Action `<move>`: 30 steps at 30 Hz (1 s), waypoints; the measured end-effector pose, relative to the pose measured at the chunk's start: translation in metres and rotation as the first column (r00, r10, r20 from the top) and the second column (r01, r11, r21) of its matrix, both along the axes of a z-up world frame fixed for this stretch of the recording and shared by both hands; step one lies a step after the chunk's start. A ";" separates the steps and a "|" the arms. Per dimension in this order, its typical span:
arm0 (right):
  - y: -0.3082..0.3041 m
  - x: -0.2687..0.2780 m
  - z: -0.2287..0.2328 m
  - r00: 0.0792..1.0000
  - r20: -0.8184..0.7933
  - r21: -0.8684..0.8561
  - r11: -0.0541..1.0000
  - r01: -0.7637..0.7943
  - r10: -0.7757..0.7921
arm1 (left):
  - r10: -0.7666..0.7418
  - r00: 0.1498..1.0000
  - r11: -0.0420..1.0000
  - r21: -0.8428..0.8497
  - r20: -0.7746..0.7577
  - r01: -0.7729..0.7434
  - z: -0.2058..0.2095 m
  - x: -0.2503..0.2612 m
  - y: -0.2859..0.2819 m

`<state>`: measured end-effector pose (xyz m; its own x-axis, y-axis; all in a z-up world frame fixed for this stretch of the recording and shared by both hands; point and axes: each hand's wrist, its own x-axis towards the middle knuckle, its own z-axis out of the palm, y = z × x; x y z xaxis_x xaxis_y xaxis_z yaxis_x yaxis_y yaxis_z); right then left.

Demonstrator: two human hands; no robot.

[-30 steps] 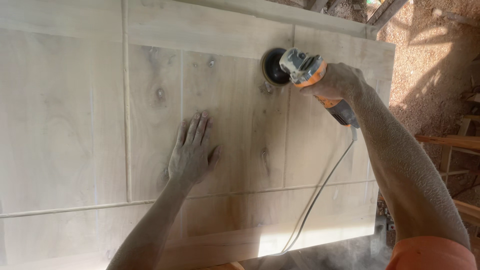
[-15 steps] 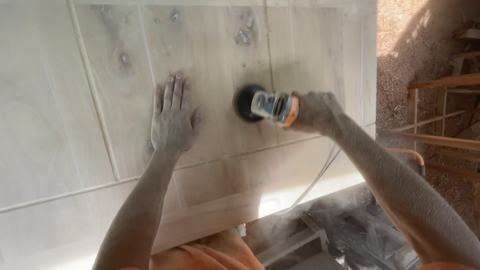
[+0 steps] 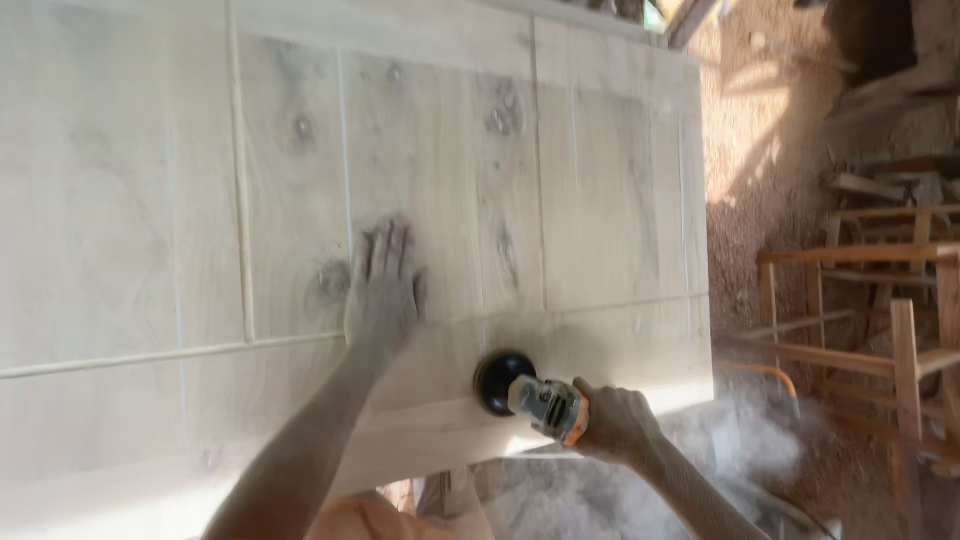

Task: The person uses an orbital sander to smooth the surface of a large wooden panel. They move the sander systematically across the panel while keeping one hand on the wood for stability.

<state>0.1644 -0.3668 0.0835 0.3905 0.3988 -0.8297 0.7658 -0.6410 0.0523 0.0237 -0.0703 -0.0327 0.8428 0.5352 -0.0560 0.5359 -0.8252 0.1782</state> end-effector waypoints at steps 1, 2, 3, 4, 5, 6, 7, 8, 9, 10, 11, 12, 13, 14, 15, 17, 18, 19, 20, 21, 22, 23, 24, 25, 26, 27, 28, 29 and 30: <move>0.007 0.008 -0.001 0.999 0.022 -0.029 0.999 -0.045 0.046 | 0.015 0.999 1.000 -0.023 0.046 -0.014 0.001 -0.002 -0.007; 0.020 0.022 -0.005 0.995 0.044 -0.059 0.994 -0.089 0.092 | 0.032 0.995 0.999 -0.046 0.091 -0.027 -0.001 0.000 -0.011; 0.029 0.033 -0.006 0.989 0.045 -0.110 0.985 -0.135 0.141 | 0.053 0.991 0.995 -0.092 0.119 -0.042 -0.003 -0.005 -0.024; 0.042 0.046 -0.008 0.983 0.065 -0.092 0.982 -0.165 0.171 | 0.057 0.987 0.989 -0.140 0.151 -0.035 -0.006 -0.009 -0.031; 0.062 0.065 -0.010 0.971 0.093 -0.069 0.975 -0.212 0.218 | 0.081 0.978 0.983 -0.180 0.191 -0.046 -0.011 -0.007 -0.029; 0.081 0.079 -0.010 0.964 0.108 -0.030 0.970 -0.242 0.244 | 0.107 0.967 0.974 -0.218 0.231 -0.056 -0.013 -0.006 -0.029; 0.104 0.093 -0.009 0.955 0.129 0.020 0.963 -0.270 0.266 | 0.222 0.952 0.963 -0.198 0.212 -0.180 -0.013 -0.004 -0.026; 0.128 0.108 -0.005 0.967 0.120 0.039 0.972 -0.232 0.226 | 0.334 0.923 0.937 -0.175 0.194 -0.302 -0.012 -0.003 -0.024; 0.146 0.122 0.000 0.978 0.097 0.049 0.981 -0.188 0.183 | 0.439 0.883 0.896 -0.153 0.165 -0.416 -0.007 -0.004 -0.029; 0.168 0.136 0.002 0.954 0.166 0.010 0.967 -0.254 0.249 | 0.476 0.866 0.877 -0.154 0.155 -0.455 -0.002 -0.003 -0.035; 0.194 0.148 -0.005 0.921 0.243 -0.018 0.951 -0.310 0.305 | 0.504 0.849 0.863 -0.145 0.159 -0.485 -0.004 0.001 -0.031; 0.215 0.161 -0.013 0.918 0.230 -0.015 0.945 -0.328 0.322 | 0.531 0.832 0.847 -0.136 0.163 -0.514 -0.007 0.004 -0.027; 0.234 0.178 -0.014 0.916 0.224 -0.006 0.940 -0.341 0.334 | 0.542 0.823 0.840 -0.143 0.172 -0.524 -0.004 0.007 -0.022; 0.253 0.196 -0.015 0.911 0.234 0.026 0.934 -0.356 0.341 | 0.553 0.813 0.833 -0.151 0.181 -0.533 -0.002 0.009 -0.020; 0.265 0.211 -0.019 0.906 0.234 0.042 0.928 -0.371 0.352 | 0.569 0.803 0.821 -0.170 0.176 -0.545 0.000 0.008 -0.026; 0.292 0.240 -0.026 0.909 0.257 0.098 0.927 -0.361 0.327 | 0.577 0.798 0.816 -0.169 0.176 -0.553 0.000 0.007 -0.028; 0.304 0.253 -0.029 0.912 0.272 0.129 0.927 -0.351 0.308 | 0.575 0.797 0.817 -0.166 0.181 -0.552 -0.001 0.008 -0.027; 0.314 0.263 -0.029 0.921 0.261 0.161 0.927 -0.338 0.290 | 0.579 0.796 0.815 -0.159 0.179 -0.557 -0.001 0.010 -0.025; 0.324 0.272 -0.028 0.929 0.250 0.193 0.926 -0.324 0.273 | 0.582 0.793 0.813 -0.151 0.177 -0.563 0.000 0.010 -0.026; 0.330 0.276 -0.030 0.939 0.237 0.219 0.928 -0.303 0.250 | 0.581 0.796 0.814 -0.149 0.172 -0.562 0.000 0.010 -0.026; 0.337 0.275 -0.032 0.942 0.231 0.229 0.927 -0.298 0.246 | 0.582 0.794 0.813 -0.151 0.178 -0.562 -0.001 0.011 -0.022; 0.344 0.271 -0.034 0.942 0.220 0.229 0.926 -0.301 0.252 | 0.592 0.786 0.806 -0.161 0.178 -0.570 -0.002 0.011 -0.023; 0.349 0.265 -0.035 0.943 0.209 0.230 0.924 -0.304 0.258 | 0.601 0.779 0.798 -0.172 0.177 -0.577 -0.002 0.011 -0.026; 0.352 0.256 -0.034 0.933 0.232 0.204 0.924 -0.323 0.275 | 0.603 0.778 0.797 -0.168 0.178 -0.580 -0.002 0.010 -0.027; 0.356 0.246 -0.034 0.922 0.255 0.178 0.923 -0.341 0.292 | 0.605 0.776 0.796 -0.163 0.178 -0.583 -0.003 0.009 -0.028; 0.363 0.236 -0.032 0.905 0.282 0.150 0.917 -0.368 0.317 | 0.614 0.768 0.789 -0.162 0.182 -0.593 -0.002 0.010 -0.028; 0.367 0.226 -0.029 0.887 0.289 0.139 0.901 -0.411 0.359 | 0.615 0.769 0.789 -0.159 0.175 -0.594 -0.002 0.010 -0.028; 0.370 0.213 -0.028 0.867 0.295 0.131 0.882 -0.454 0.402 | 0.617 0.769 0.787 -0.154 0.168 -0.597 -0.002 0.010 -0.028; 0.374 0.203 -0.026 0.844 0.301 0.122 0.860 -0.496 0.444 | 0.619 0.769 0.785 -0.149 0.161 -0.601 -0.002 0.009 -0.027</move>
